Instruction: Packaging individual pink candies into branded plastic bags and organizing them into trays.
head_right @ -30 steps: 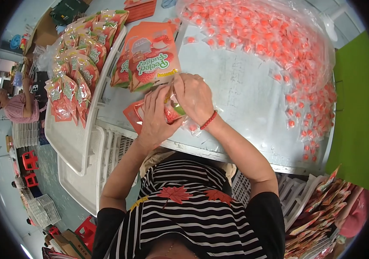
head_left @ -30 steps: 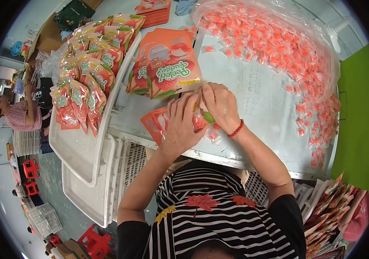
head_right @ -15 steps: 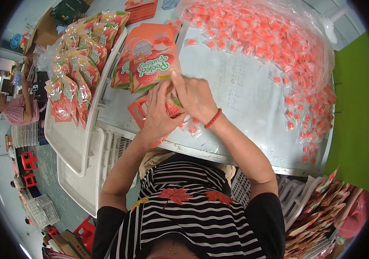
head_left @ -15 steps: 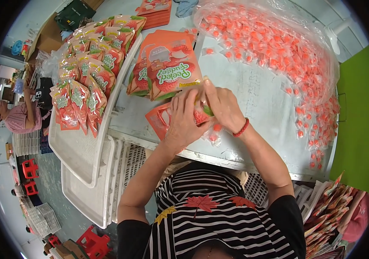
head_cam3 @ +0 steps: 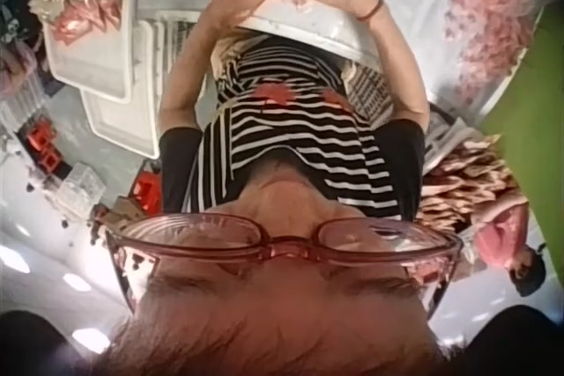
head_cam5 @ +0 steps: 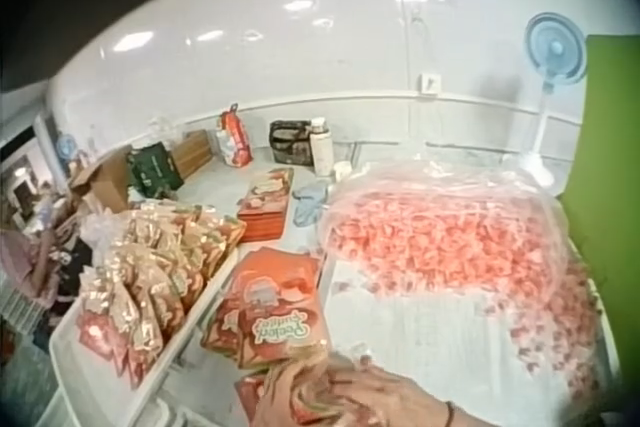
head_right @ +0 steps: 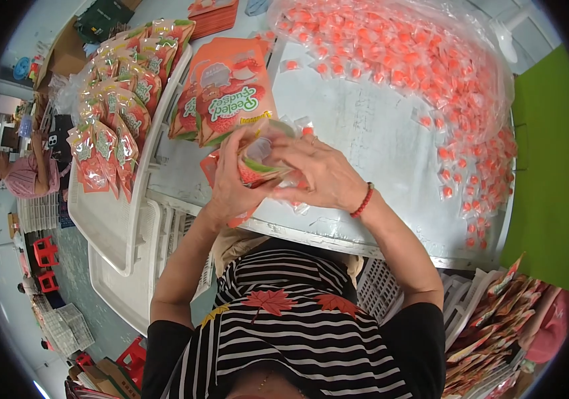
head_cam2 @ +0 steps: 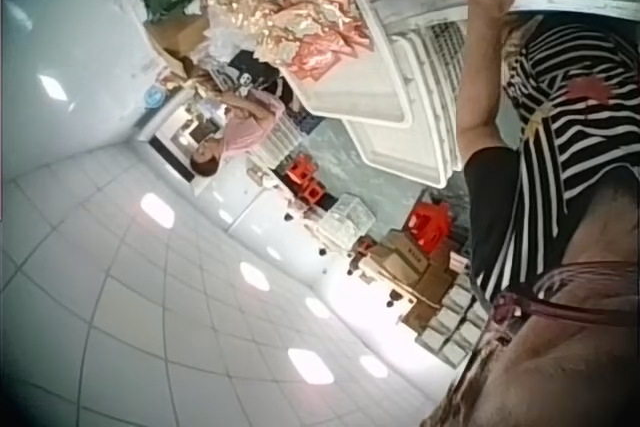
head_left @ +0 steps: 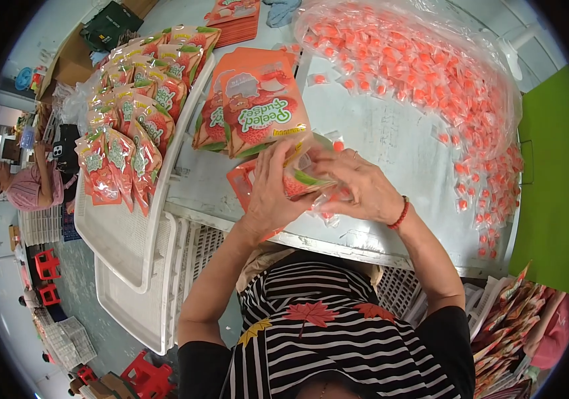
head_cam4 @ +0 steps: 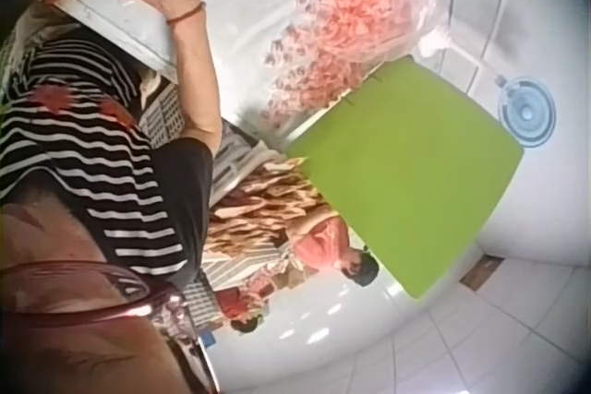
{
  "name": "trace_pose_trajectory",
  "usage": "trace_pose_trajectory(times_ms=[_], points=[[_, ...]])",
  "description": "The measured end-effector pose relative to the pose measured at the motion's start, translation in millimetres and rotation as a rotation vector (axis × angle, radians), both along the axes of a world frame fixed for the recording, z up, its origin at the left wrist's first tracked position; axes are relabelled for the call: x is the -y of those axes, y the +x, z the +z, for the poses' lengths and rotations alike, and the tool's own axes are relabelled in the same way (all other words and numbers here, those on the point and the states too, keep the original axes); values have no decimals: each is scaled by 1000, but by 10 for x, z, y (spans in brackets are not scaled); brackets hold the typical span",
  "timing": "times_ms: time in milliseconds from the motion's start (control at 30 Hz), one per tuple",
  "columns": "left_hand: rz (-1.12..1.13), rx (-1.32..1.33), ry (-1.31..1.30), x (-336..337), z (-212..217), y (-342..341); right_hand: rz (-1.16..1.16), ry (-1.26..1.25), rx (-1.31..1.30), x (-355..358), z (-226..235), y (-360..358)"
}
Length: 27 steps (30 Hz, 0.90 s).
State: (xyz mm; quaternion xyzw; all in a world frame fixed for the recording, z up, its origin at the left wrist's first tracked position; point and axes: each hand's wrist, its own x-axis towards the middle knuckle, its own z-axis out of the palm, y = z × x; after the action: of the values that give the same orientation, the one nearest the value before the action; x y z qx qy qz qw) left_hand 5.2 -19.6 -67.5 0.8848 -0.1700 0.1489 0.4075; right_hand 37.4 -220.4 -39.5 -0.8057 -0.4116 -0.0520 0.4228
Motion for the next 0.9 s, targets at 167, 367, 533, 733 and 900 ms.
trace_pose_trajectory(times_ms=[167, 367, 533, 733, 900], points=[[-75, -43, 8, -91, 96, -91, 131, -193, -150, 72, 89, 1], [-229, -84, 62, -106, 245, -154, 281, -226, 93, 101, -25, -31], [-256, -132, 74, -135, 249, -203, 224, -316, 161, 146, -104, -116], [-269, -131, 153, -116, 325, -245, 190, -57, 157, 61, 2, -171], [-301, -218, 17, -155, 243, -224, 271, -35, 58, 81, 58, -168]])
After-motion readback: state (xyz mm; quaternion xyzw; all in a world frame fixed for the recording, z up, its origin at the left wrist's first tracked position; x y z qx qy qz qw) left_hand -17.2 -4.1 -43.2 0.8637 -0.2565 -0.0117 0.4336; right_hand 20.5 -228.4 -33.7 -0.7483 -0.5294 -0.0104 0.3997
